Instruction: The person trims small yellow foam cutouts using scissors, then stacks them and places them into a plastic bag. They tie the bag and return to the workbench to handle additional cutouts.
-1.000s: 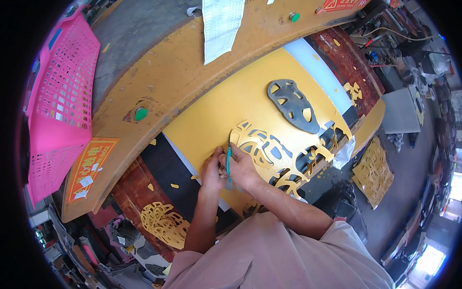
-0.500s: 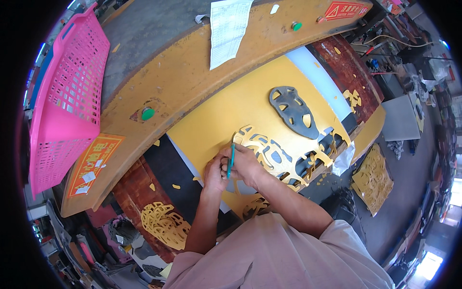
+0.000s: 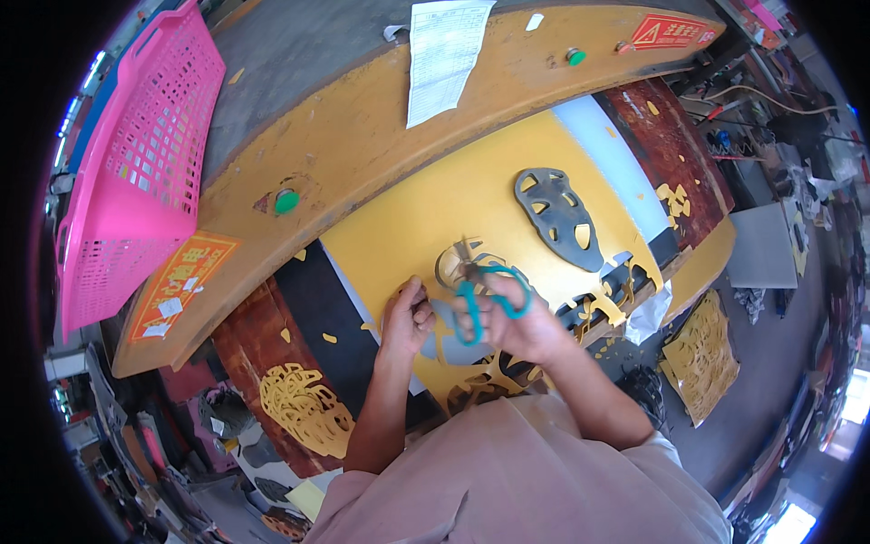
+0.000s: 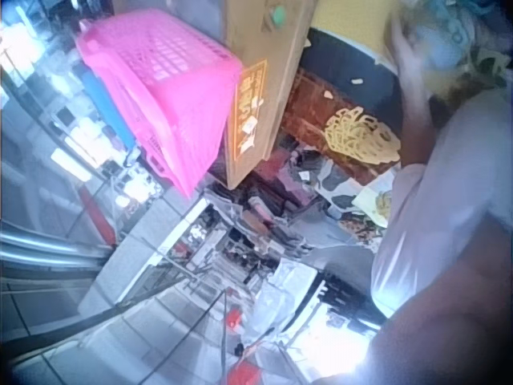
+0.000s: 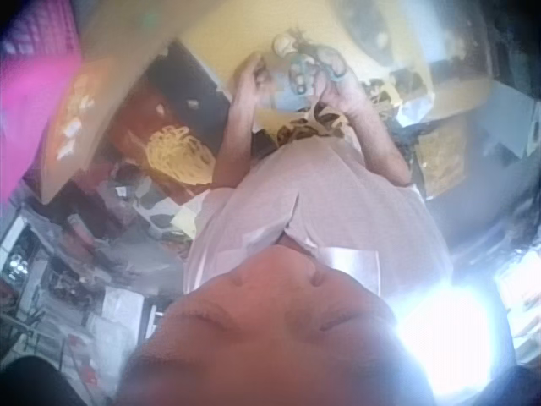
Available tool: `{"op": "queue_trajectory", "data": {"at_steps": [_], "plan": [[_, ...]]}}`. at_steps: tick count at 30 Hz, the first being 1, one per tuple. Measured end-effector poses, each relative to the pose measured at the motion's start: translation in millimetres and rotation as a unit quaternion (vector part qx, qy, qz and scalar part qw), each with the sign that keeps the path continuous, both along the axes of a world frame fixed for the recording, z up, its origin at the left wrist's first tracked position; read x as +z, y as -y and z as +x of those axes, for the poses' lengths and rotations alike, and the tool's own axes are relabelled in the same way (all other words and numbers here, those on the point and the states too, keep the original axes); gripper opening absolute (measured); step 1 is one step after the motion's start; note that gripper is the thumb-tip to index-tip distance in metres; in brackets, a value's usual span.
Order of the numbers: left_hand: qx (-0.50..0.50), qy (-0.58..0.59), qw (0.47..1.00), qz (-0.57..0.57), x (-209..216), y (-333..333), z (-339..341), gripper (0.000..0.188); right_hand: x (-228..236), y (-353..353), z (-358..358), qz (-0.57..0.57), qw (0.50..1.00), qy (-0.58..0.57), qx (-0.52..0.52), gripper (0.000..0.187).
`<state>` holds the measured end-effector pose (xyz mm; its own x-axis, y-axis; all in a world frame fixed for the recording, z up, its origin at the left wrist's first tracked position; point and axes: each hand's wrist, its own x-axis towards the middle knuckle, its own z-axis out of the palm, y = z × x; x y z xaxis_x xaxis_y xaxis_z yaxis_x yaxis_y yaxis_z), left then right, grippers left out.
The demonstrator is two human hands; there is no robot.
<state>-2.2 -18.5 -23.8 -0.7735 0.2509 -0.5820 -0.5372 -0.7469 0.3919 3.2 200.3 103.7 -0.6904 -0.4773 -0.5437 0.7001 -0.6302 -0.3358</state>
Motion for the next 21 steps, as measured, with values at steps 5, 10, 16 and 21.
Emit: {"op": "queue_trajectory", "data": {"at_steps": [5,10,16,21], "plan": [[0.093,0.019,0.963,-0.251,38.3,-15.0,26.4,0.023,34.8,-88.0,-16.2,0.381,0.899,-0.196,0.088,0.068],[0.02,-0.087,0.819,-0.566,53.9,-49.4,41.7,0.039,43.8,-136.9,-71.2,0.561,0.779,-0.229,0.162,0.055],[-0.149,-0.078,0.571,-0.803,39.4,-100.3,-2.8,0.054,125.0,-188.3,-142.8,0.493,0.718,-0.443,0.214,0.048],[-0.009,-0.13,0.673,-0.729,54.6,-118.0,-5.9,0.027,203.1,-231.2,-241.7,0.553,0.542,-0.626,-0.094,0.05]]}}
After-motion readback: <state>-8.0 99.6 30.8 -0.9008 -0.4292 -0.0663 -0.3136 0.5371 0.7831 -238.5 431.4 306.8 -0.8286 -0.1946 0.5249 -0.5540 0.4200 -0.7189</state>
